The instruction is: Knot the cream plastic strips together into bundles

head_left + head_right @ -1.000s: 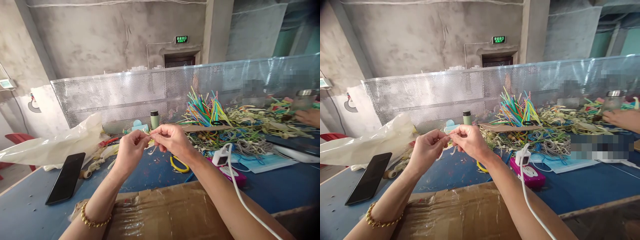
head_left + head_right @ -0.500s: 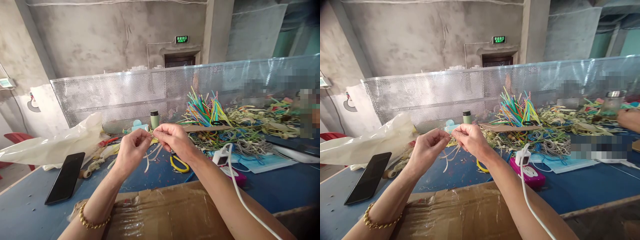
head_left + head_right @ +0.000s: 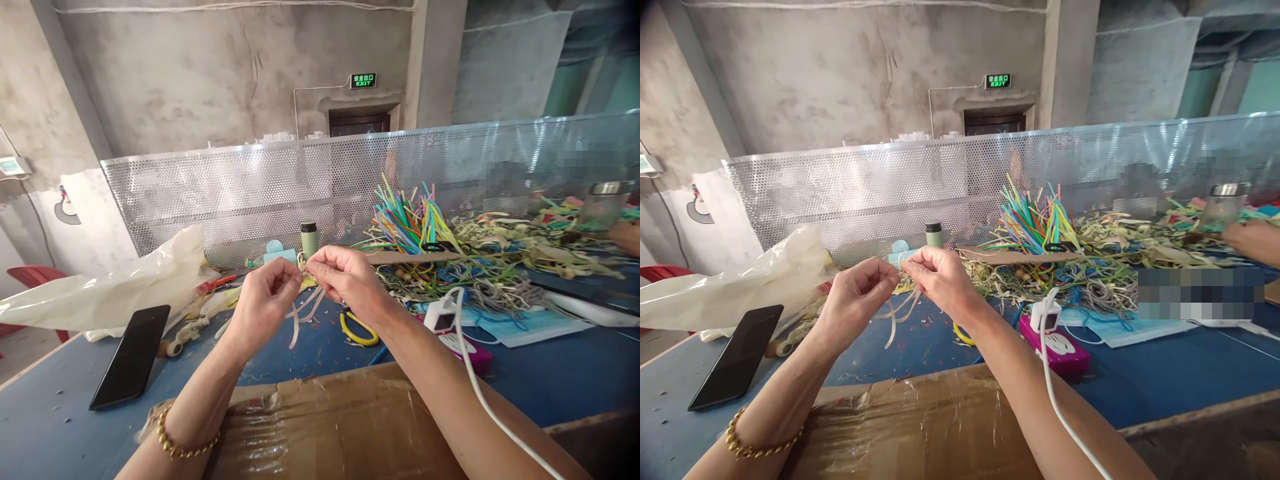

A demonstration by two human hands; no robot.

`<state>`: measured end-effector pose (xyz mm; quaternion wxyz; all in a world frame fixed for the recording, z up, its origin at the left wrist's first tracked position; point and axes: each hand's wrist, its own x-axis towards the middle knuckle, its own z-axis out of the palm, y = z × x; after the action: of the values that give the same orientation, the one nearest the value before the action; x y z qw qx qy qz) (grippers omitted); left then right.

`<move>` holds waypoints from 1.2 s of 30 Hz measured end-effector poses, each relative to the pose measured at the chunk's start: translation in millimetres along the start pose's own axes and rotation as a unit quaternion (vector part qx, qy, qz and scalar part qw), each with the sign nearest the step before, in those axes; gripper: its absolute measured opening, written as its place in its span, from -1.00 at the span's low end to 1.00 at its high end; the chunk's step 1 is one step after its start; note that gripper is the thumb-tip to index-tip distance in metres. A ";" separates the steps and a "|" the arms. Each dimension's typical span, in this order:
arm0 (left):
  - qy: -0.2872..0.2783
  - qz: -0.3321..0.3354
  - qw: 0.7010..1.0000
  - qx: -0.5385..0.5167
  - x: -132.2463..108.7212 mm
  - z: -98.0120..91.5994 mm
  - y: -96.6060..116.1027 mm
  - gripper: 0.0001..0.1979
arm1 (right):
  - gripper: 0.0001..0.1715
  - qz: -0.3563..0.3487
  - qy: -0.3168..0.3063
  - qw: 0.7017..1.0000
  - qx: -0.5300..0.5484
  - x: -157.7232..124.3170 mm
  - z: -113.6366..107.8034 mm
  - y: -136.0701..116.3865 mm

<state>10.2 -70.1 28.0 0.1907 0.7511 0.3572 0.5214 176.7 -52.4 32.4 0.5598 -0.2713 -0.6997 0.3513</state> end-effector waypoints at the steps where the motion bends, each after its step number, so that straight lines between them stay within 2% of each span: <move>1: 0.000 -0.001 1.000 -0.003 0.2 0.0 -0.3 -0.88 | -0.73 -0.003 0.004 1.000 -0.003 -0.2 0.4 -0.3; 5: -0.003 -0.005 0.999 -0.032 2.1 1.9 -2.5 -0.86 | -0.75 0.012 0.008 1.000 -0.014 -0.9 1.2 -1.6; 10: -0.002 0.001 1.000 -0.023 2.2 5.4 -3.6 -0.84 | -0.64 0.033 -0.010 0.999 -0.028 -0.6 1.1 -1.9; 15: -0.018 0.003 1.000 -0.002 0.6 6.5 -0.8 -0.82 | -0.68 0.019 0.000 0.999 -0.036 0.5 0.3 1.8; 19: 0.001 0.004 1.000 -0.003 0.6 6.0 1.2 -0.87 | -0.57 -0.031 -0.011 0.998 -0.049 1.9 -1.1 5.9; 22: 0.007 -0.001 1.000 -0.015 1.3 5.2 1.1 -0.87 | -0.53 -0.038 -0.028 0.997 -0.054 1.6 -1.8 4.6; 25: 0.008 -0.015 0.999 -0.033 2.3 4.2 -0.8 -0.85 | -0.56 -0.009 -0.041 0.998 -0.049 0.3 -2.6 0.7; 29: 0.035 -0.033 0.999 -0.023 3.8 3.5 -3.9 -0.85 | -0.71 0.014 -0.040 0.998 -0.055 -0.3 -3.6 -0.6; 36: 0.035 -0.029 0.999 -0.019 4.4 3.9 -4.1 -0.86 | -0.80 -0.072 -0.018 0.990 -0.120 -0.1 -3.5 3.4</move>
<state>13.2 -63.8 26.7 0.2072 0.7178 0.3760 0.5482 180.1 -49.7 30.1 0.5339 -0.2792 -0.7646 0.2288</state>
